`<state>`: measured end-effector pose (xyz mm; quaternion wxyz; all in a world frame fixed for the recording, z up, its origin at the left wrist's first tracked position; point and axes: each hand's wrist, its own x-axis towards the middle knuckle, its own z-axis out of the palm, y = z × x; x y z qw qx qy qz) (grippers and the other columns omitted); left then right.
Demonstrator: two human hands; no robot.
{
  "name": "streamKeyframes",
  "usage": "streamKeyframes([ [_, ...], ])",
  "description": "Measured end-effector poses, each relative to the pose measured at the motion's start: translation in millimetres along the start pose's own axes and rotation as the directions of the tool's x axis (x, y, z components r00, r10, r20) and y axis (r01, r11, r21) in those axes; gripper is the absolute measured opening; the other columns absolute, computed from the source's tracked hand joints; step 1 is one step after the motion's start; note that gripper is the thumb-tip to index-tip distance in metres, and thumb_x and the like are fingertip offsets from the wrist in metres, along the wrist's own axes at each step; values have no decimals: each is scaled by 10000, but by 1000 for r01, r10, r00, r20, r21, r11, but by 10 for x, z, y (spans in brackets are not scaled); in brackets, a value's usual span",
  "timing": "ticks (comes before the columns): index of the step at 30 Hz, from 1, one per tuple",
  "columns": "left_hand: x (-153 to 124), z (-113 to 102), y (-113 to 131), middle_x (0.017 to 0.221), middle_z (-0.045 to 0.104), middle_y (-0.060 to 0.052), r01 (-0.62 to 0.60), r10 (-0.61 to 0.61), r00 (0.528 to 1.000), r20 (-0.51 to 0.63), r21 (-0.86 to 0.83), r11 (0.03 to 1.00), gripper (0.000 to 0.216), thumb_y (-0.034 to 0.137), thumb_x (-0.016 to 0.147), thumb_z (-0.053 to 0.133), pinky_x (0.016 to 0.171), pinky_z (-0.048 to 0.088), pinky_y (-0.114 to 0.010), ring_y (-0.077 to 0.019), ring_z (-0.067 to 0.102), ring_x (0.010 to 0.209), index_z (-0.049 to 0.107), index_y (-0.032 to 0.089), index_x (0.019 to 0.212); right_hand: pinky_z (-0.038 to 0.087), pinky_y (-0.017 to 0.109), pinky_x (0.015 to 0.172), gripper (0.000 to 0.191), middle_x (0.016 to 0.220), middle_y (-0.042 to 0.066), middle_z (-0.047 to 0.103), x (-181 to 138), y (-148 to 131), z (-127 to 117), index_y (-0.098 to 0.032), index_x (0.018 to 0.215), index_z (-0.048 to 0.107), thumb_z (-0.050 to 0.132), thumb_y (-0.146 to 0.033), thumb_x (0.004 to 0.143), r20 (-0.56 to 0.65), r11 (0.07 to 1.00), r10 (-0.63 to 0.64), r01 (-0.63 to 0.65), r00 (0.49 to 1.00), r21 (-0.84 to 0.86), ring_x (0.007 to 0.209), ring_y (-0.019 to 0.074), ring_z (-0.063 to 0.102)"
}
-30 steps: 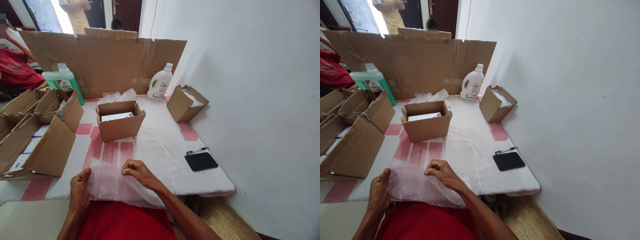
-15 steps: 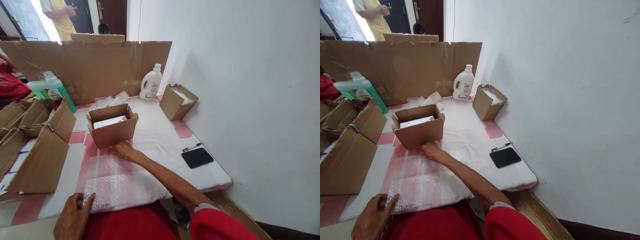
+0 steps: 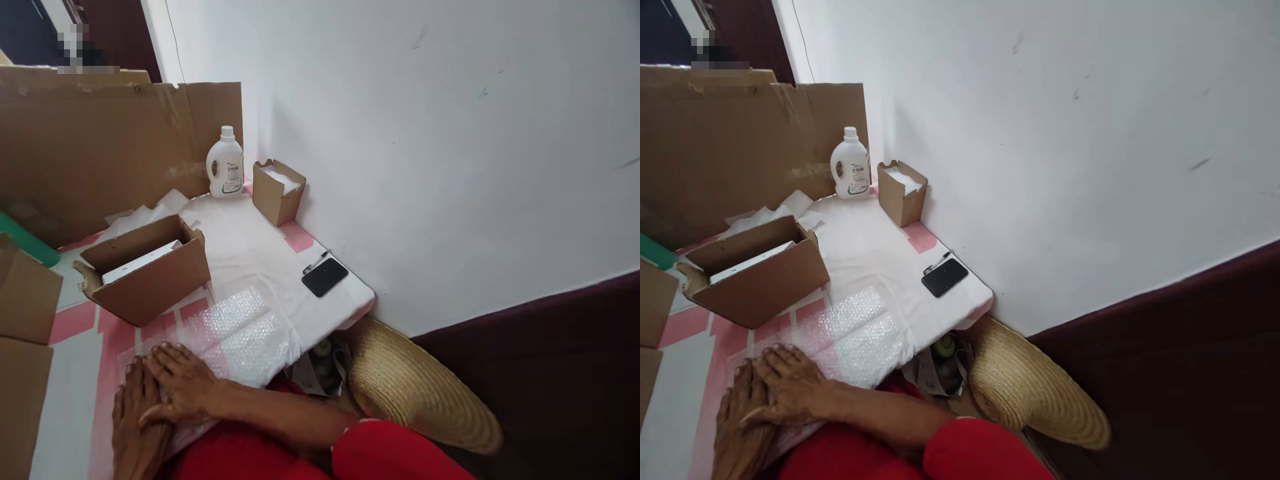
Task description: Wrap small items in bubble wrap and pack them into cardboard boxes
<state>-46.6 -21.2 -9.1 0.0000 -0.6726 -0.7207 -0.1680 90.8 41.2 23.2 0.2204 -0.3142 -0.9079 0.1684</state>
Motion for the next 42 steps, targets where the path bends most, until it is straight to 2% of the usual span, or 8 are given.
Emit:
streamKeyframes([
  [5,33,-98,146,1561,361,-314,72,-71,997,-10,109,991,781,488,944,213,1216,203,-573,-393,264,1510,345,-54,1492,160,530,1262,841,1652,169,262,-344,789,-406,-101,1583,275,509,-629,971,101,969,240,-232,965,-89,1560,289,159],
  [8,50,-105,166,1556,381,-303,66,-64,998,-17,112,991,790,512,952,207,1212,215,-573,-391,282,1505,336,-38,1504,133,552,1257,853,1674,173,136,-643,1246,-723,-123,1603,246,491,-645,974,38,880,461,-451,886,-152,1568,309,91],
  [11,45,-79,143,1575,353,-302,49,-49,999,-9,118,992,810,543,950,243,1212,212,-580,-404,287,1502,314,-28,1520,110,557,1257,832,1674,187,120,-827,1494,-904,-120,1608,236,455,-636,993,-15,846,502,-495,865,-198,1568,309,83],
  [17,-25,-146,82,1600,314,-292,35,-34,999,-34,28,999,877,608,936,296,1216,223,-578,-398,263,1515,224,-4,1560,138,569,1246,908,1678,211,105,-970,1447,-1027,-122,1623,162,515,-639,965,-76,884,423,-430,903,-182,1570,321,43],
  [22,-281,-280,-197,1630,343,-164,-308,308,951,8,44,950,981,627,813,572,1235,209,-513,-356,344,1489,178,210,1609,114,574,1247,1096,1674,191,174,-1410,1384,-1189,-159,1614,232,690,-719,790,169,991,55,-33,984,-132,1561,354,114],
  [29,-482,-401,-605,1581,448,-110,-502,501,864,44,24,864,825,282,814,544,1107,428,-387,-307,504,1392,275,257,1593,195,485,1257,796,1635,129,328,-1677,1460,-1254,-172,1591,318,664,-423,919,279,995,17,11,960,-99,1542,299,230],
  [37,-463,-485,-792,1371,662,-46,-176,212,975,61,-366,914,447,291,834,577,1023,549,-366,-247,659,1212,671,316,1269,444,489,1103,649,1410,143,608,-1395,1574,-1471,-215,1394,607,795,-447,817,148,988,52,-73,988,137,1287,297,558],
  [42,-365,-554,-661,1212,742,-56,-24,57,997,53,-487,873,342,415,806,643,992,571,-377,-259,707,1109,734,288,1110,508,485,994,265,1285,109,687,-1353,1728,-1322,-251,1144,753,667,-308,900,46,956,122,-130,991,263,1155,284,618],
])
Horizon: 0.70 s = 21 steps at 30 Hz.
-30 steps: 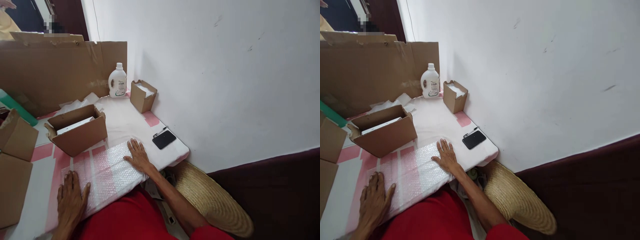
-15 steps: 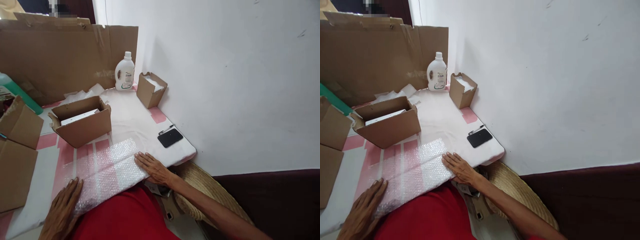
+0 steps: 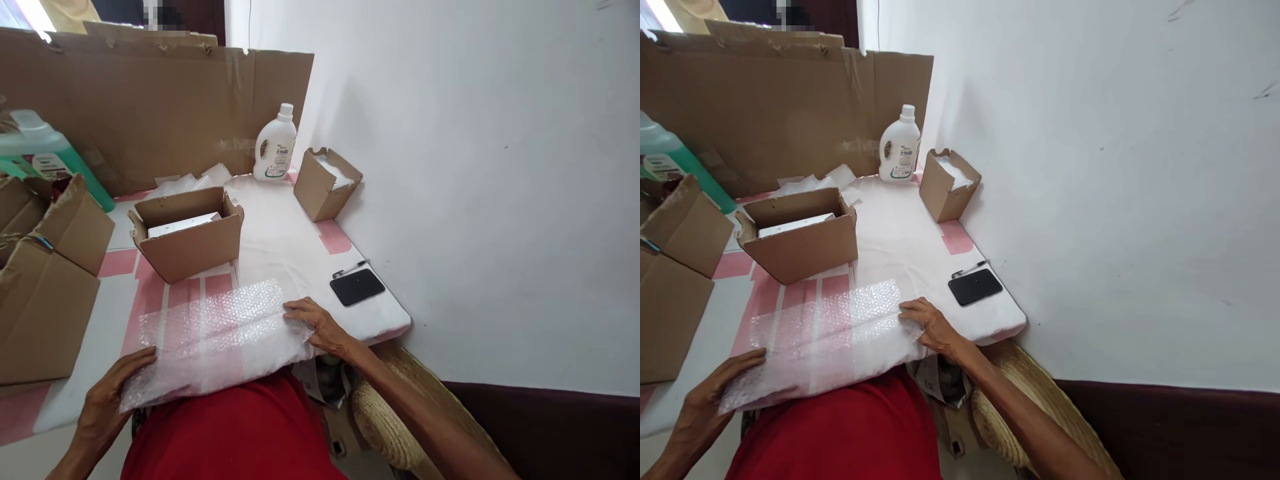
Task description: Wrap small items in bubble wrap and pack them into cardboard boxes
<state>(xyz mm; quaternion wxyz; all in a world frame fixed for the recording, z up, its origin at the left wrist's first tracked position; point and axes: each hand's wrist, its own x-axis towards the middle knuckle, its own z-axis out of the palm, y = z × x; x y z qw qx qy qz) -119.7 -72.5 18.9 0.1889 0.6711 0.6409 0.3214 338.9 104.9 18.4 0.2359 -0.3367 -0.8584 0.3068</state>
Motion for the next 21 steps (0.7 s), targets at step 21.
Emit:
streamKeyframes([
  [21,203,283,431,852,649,-37,374,-277,872,-404,183,909,399,602,862,533,781,479,-328,-206,628,807,619,215,818,463,424,883,219,1006,87,647,182,-207,505,-235,758,538,631,-331,932,-506,934,333,-354,796,57,987,268,541],
])
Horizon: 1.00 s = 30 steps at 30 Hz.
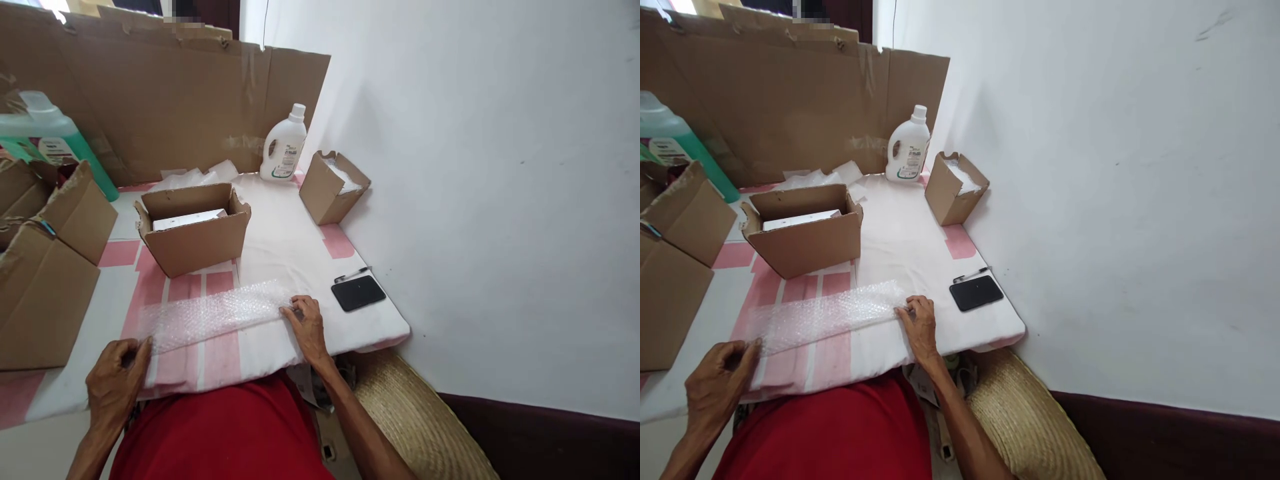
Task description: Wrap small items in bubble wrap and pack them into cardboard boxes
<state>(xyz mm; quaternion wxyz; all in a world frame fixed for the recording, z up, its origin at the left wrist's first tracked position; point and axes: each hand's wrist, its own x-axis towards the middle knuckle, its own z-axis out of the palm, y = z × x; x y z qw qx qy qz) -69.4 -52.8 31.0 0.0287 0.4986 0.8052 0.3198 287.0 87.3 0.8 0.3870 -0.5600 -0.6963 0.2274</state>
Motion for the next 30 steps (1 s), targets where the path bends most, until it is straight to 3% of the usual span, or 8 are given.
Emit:
streamKeyframes([
  [9,-35,-7,74,908,624,-59,36,-33,997,-66,52,998,448,613,875,502,830,515,-376,-219,626,827,635,190,936,470,435,848,197,893,68,604,37,-41,44,-233,818,542,612,-367,945,-52,993,46,-52,998,-109,907,271,544],
  [12,-62,3,196,1181,626,-146,34,-19,981,-195,70,997,625,584,879,559,931,513,-428,-266,639,1006,550,133,1310,473,490,952,250,1144,158,610,-46,-243,95,-187,1128,562,554,-396,991,-190,993,-12,-11,982,-118,1102,309,553],
  [14,-70,74,271,1340,589,-181,-129,156,960,-231,130,983,577,482,929,539,1043,454,-460,-299,595,1186,503,139,1392,406,524,1080,391,1359,205,542,-156,-534,243,-161,1324,486,527,-395,1013,-203,982,-151,123,967,-145,1293,321,480],
  [17,-57,283,262,1391,593,-174,-515,534,843,-65,185,837,487,407,978,452,1089,392,-456,-311,551,1281,522,168,1397,358,464,1172,637,1490,191,492,-317,-1056,627,-124,1489,351,531,-493,1002,82,867,-490,495,868,-57,1430,289,393],
  [20,-20,493,116,1390,598,-203,-732,732,676,81,185,656,551,435,988,370,1079,366,-481,-352,514,1321,494,151,1444,265,478,1239,795,1585,158,413,-349,-1314,971,-101,1563,259,470,-616,995,341,774,-588,633,733,-25,1511,283,286],
  [23,22,571,16,1424,579,-208,-728,720,681,132,226,647,549,403,986,386,1079,352,-506,-368,498,1342,486,151,1463,244,525,1241,885,1589,191,400,-287,-1088,1012,-67,1568,265,451,-690,967,426,818,-476,565,770,-108,1510,310,299],
  [27,66,506,95,1439,574,-191,-697,679,715,167,246,674,505,375,981,437,1023,411,-484,-358,519,1332,523,160,1429,274,543,1223,861,1607,225,343,-196,-490,656,-52,1556,310,549,-622,957,377,852,-282,411,882,-325,1517,341,284],
  [30,123,441,146,1402,606,-178,-724,704,688,175,235,649,476,377,979,460,975,451,-453,-346,555,1294,550,161,1393,314,530,1202,846,1603,239,343,-117,-269,427,-30,1533,347,612,-573,942,371,815,-253,404,894,-417,1502,356,313],
])
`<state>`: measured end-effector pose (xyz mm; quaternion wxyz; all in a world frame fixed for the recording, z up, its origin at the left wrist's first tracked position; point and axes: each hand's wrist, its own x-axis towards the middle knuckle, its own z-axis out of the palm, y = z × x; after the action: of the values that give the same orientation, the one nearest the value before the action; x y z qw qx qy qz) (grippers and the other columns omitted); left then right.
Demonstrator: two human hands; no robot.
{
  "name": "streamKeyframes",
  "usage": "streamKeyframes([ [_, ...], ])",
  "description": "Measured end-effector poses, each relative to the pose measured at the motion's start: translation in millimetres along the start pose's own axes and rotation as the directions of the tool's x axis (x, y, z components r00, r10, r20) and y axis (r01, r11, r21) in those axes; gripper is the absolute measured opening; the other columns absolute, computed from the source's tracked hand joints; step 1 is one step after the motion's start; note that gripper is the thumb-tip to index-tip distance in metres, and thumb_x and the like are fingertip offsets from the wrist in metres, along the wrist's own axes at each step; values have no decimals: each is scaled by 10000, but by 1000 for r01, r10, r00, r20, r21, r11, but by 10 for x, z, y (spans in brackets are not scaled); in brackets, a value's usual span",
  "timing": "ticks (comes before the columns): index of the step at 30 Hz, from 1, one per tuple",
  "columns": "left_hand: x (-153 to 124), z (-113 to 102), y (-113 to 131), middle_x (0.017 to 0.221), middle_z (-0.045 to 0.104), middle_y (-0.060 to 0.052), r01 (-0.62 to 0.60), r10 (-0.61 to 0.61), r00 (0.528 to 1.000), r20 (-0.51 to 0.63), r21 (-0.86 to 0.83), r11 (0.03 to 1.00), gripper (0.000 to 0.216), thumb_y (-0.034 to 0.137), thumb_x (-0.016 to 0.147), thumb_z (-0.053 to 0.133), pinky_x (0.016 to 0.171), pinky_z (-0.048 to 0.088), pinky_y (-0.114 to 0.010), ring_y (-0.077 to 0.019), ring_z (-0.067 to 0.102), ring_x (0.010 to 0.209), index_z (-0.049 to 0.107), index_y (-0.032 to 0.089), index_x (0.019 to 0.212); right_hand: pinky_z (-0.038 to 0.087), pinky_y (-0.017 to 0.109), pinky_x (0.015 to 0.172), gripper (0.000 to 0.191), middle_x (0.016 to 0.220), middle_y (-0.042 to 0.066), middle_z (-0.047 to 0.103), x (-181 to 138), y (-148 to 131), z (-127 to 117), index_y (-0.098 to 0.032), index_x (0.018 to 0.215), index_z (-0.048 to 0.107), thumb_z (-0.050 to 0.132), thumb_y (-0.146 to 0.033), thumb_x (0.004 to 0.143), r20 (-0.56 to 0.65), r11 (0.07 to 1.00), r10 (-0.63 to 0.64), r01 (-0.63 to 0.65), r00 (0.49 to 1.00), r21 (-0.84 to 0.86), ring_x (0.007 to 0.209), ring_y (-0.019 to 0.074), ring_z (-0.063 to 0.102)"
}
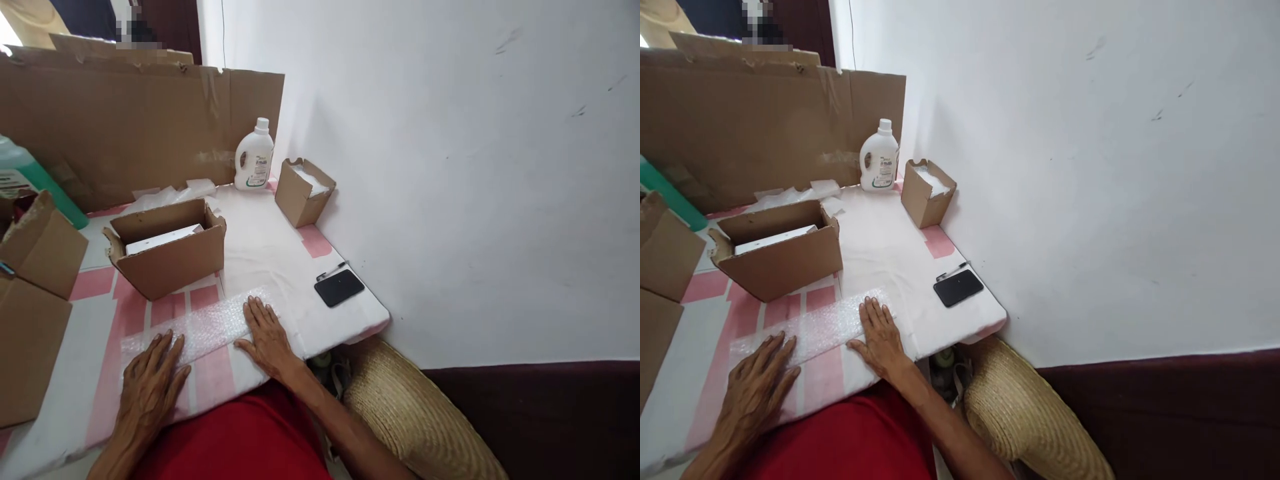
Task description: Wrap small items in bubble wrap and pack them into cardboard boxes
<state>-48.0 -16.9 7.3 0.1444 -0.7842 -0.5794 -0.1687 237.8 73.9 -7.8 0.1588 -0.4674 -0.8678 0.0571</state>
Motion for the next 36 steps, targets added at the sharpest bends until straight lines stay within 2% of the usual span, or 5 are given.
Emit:
streamKeyframes([
  [4,-11,-17,-158,1349,645,-160,-82,82,996,-22,-12,997,454,377,984,459,914,499,-388,-298,609,1230,552,165,1374,356,561,1143,724,1500,253,494,90,59,-78,-48,1421,493,599,-584,946,-101,982,-161,150,982,-112,1419,382,427],
  [11,-26,-18,-252,1246,695,-103,-135,137,990,18,-57,989,345,385,977,487,876,525,-363,-257,651,1117,624,261,1268,471,388,815,255,996,89,702,279,84,-151,-148,941,665,428,-86,1011,-76,763,-615,568,785,-309,966,229,618],
  [23,-172,-378,157,1389,622,-120,-199,204,978,32,-119,973,653,512,851,659,968,490,-383,-276,585,1232,540,207,1416,392,342,671,225,869,78,640,491,441,-253,-150,914,632,446,-77,1017,1,853,-471,456,882,-254,834,221,542],
  [30,-463,-357,-63,1294,691,-100,-261,262,965,-15,-136,956,374,239,962,493,936,518,-300,-218,628,1212,622,235,1312,426,347,802,119,1060,94,658,83,-271,-216,-156,1050,602,553,-240,983,-4,862,-502,501,865,77,972,226,556],
  [36,-311,-454,48,1144,746,-76,-208,188,977,-99,-269,940,303,179,937,537,905,550,-293,-197,693,1081,658,246,1207,438,391,917,521,1203,140,650,-130,-505,-213,-147,1160,584,644,-593,899,-21,836,-498,486,867,255,1111,272,563],
])
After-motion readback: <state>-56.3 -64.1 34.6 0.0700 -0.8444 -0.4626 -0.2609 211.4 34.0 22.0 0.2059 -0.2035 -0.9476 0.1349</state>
